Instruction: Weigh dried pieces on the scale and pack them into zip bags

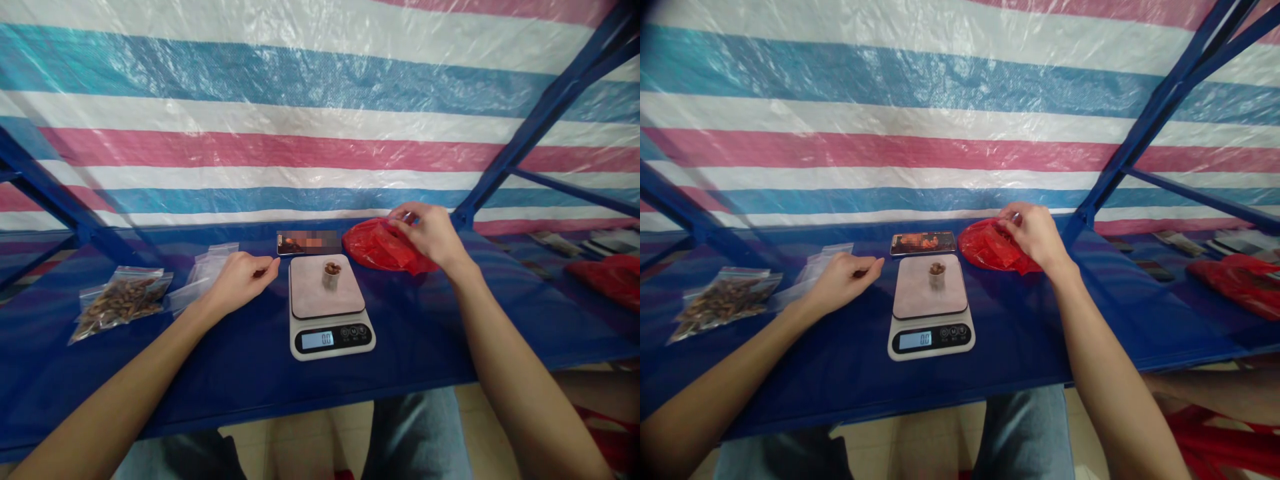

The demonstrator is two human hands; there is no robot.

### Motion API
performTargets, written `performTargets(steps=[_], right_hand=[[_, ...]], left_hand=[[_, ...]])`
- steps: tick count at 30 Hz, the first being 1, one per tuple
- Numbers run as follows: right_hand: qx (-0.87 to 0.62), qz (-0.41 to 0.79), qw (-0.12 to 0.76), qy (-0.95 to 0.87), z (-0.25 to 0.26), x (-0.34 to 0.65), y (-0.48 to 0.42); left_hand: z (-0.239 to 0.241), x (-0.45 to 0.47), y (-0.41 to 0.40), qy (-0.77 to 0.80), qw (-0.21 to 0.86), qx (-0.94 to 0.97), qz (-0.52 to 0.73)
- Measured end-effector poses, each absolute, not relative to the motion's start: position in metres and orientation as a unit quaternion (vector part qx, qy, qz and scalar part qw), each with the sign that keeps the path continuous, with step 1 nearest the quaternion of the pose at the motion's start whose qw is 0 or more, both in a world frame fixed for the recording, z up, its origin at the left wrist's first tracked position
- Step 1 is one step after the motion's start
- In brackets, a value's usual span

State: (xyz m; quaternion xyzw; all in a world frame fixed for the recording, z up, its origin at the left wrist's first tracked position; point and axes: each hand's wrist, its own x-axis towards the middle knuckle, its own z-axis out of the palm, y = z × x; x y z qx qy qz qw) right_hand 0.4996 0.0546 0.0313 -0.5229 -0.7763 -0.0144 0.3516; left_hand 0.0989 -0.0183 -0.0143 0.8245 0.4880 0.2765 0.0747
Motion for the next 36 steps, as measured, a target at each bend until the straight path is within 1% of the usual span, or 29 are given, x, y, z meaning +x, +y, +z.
performTargets(steps=[3,4,5,7,9,11,13,20,29,36], right_hand=[[-0.511,-0.063,0.451,-0.730,0.043,0.488,0.040],[-0.497,-0.046,0.486,-0.718,0.046,0.481,0.033],[-0.479,-0.004,0.505,-0.718,0.047,0.471,0.026],[-0.405,0.087,0.522,-0.745,0.045,0.448,0.011],[-0.346,0.153,0.468,-0.799,0.039,0.425,0.000],[-0.302,0.192,0.417,-0.835,0.031,0.408,-0.007],[-0.289,0.214,0.395,-0.845,0.024,0.399,-0.009],[-0.309,0.241,0.439,-0.809,0.017,0.397,-0.006],[-0.329,0.302,0.428,-0.786,0.011,0.399,-0.005],[-0.320,0.298,0.432,-0.789,0.013,0.399,-0.003]], left_hand=[[-0.015,0.094,-0.016,0.485,0.073,0.827,0.274],[-0.016,0.092,-0.015,0.485,0.071,0.828,0.273],[-0.016,0.091,-0.014,0.484,0.067,0.829,0.272],[-0.017,0.090,-0.013,0.484,0.059,0.831,0.269],[-0.018,0.089,-0.013,0.484,0.055,0.833,0.263],[-0.018,0.090,-0.013,0.484,0.055,0.834,0.260],[-0.017,0.090,-0.014,0.484,0.056,0.834,0.261],[-0.015,0.089,-0.015,0.483,0.056,0.834,0.261],[-0.016,0.091,-0.015,0.489,0.062,0.831,0.258],[-0.016,0.091,-0.014,0.489,0.070,0.831,0.256]])
